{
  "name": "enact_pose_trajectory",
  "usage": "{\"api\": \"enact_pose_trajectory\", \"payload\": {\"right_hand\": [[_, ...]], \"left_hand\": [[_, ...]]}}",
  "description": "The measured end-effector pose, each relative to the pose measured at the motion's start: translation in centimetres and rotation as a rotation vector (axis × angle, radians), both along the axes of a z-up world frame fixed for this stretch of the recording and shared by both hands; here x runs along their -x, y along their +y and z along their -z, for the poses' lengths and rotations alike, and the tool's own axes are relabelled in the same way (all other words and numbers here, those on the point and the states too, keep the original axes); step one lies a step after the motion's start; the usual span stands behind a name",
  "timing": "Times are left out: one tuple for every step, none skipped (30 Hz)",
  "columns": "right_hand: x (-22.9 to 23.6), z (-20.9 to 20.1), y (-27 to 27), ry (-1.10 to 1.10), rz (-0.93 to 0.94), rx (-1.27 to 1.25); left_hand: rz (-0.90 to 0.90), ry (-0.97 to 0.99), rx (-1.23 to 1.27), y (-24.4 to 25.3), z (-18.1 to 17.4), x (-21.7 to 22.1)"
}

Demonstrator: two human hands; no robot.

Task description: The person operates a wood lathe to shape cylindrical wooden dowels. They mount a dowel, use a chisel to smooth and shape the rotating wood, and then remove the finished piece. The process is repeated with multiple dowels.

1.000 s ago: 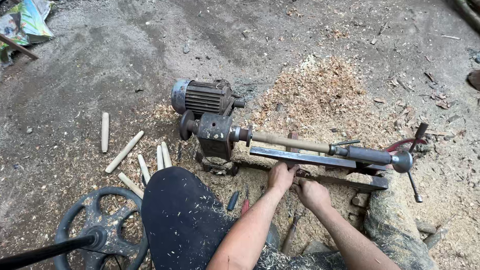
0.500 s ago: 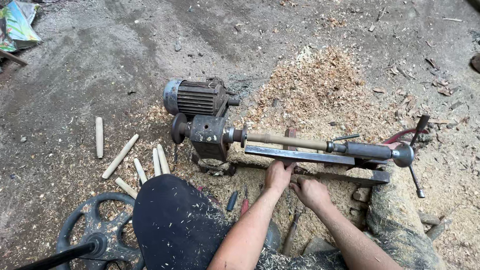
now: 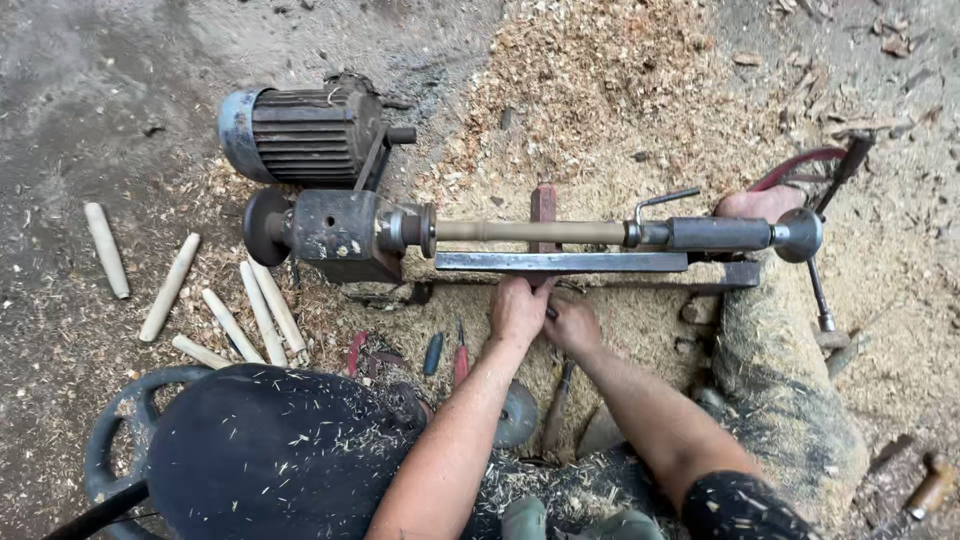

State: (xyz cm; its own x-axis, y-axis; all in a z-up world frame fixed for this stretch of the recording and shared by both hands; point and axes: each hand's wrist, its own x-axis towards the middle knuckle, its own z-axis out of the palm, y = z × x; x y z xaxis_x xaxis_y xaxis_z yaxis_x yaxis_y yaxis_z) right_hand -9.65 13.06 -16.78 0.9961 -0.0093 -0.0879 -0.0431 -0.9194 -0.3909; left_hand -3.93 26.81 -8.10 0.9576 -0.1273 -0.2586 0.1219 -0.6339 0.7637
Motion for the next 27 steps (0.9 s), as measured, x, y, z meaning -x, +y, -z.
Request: {"api": "enact_pose_trajectory", "payload": {"right_hand": [[-0.3,0.7,0.7,0.09,0.042,-0.038],[-0.1,1.2,1.4,0.18,0.082,-0.079],[0.4,1.3,0.6,0.276,0.106,-0.103],[1.7,1.3,0.2,0.17,0.205,-0.177],[2.6,1.3,0.2,0.046,0.286,-0.253],[3.5,1.4,0.3,-0.079,0.364,-0.331],[6.2,1.7,1.2,-0.082,0.498,-0.354],[8.9,2.0,2.4,0.058,0.675,-0.357],[9.7,2.5,2.9,0.24,0.824,-0.375],[10.0,3.0,3.0,0.475,0.888,-0.438],[11.1,3.5,3.3,0.666,0.931,-0.497],[11.5,3.8,3.2,0.764,0.936,-0.509],[11.5,4.1,3.4,0.738,0.909,-0.504],[11.2,4.1,3.5,0.712,0.883,-0.498],[10.6,4.0,3.5,0.681,0.853,-0.493],[10.0,3.6,3.3,0.673,0.967,-0.688],[9.3,3.2,2.7,0.661,1.079,-0.879],[8.8,2.7,2.1,0.644,1.186,-1.074],[8.7,2.2,1.5,0.592,1.151,-0.994],[8.7,1.8,1.0,0.566,1.124,-0.933],[8.9,1.6,0.7,0.54,1.109,-0.866],[9.3,1.7,0.4,0.534,1.106,-0.8],[9.3,1.7,0.3,0.525,1.112,-0.738],[9.3,1.9,0.1,0.524,1.114,-0.672],[9.7,2.1,0.4,0.533,1.112,-0.628],[10.1,2.2,0.7,0.539,1.116,-0.587],[10.4,2.1,1.0,0.539,1.108,-0.559]], "left_hand": [[0.017,-0.053,0.023,0.7,-0.3,-0.4],[0.056,0.055,-0.028,1.4,-0.7,-0.6],[0.077,0.167,-0.065,0.9,-1.2,-0.9],[0.1,0.279,-0.101,0.6,-1.8,-1.0],[0.106,0.264,-0.098,0.6,-2.4,-1.5],[0.112,0.249,-0.096,0.7,-3.0,-2.1],[0.142,0.258,-0.109,1.1,-3.3,-1.4],[0.111,0.21,-0.07,1.5,-3.4,-0.5],[0.079,0.138,-0.018,1.3,-3.4,-0.5],[0.048,0.066,0.034,1.0,-3.2,-0.3],[0.017,-0.007,0.015,1.0,-2.6,0.7],[-0.014,-0.081,-0.004,0.9,-1.9,1.6],[-0.041,-0.157,-0.033,1.4,-1.0,2.2],[-0.099,-0.071,-0.013,2.0,-0.1,2.9],[-0.161,0.009,0.009,2.7,0.8,3.4],[-0.223,0.089,0.03,3.5,1.8,3.9],[-0.257,0.187,0.012,4.2,2.9,4.0],[-0.288,0.286,-0.006,5.1,4.1,3.9],[-0.315,0.379,-0.018,6.0,5.3,4.5],[-0.342,0.429,-0.033,7.0,6.4,5.0],[-0.368,0.49,-0.047,8.0,7.6,5.8],[-0.398,0.511,-0.054,8.8,8.7,6.7],[-0.418,0.519,-0.063,9.3,9.5,7.1],[-0.437,0.519,-0.071,9.8,10.0,7.5],[-0.451,0.52,-0.082,10.4,10.5,8.1],[-0.464,0.521,-0.1,11.2,10.9,8.7],[-0.479,0.519,-0.11,11.9,11.1,9.2]]}}
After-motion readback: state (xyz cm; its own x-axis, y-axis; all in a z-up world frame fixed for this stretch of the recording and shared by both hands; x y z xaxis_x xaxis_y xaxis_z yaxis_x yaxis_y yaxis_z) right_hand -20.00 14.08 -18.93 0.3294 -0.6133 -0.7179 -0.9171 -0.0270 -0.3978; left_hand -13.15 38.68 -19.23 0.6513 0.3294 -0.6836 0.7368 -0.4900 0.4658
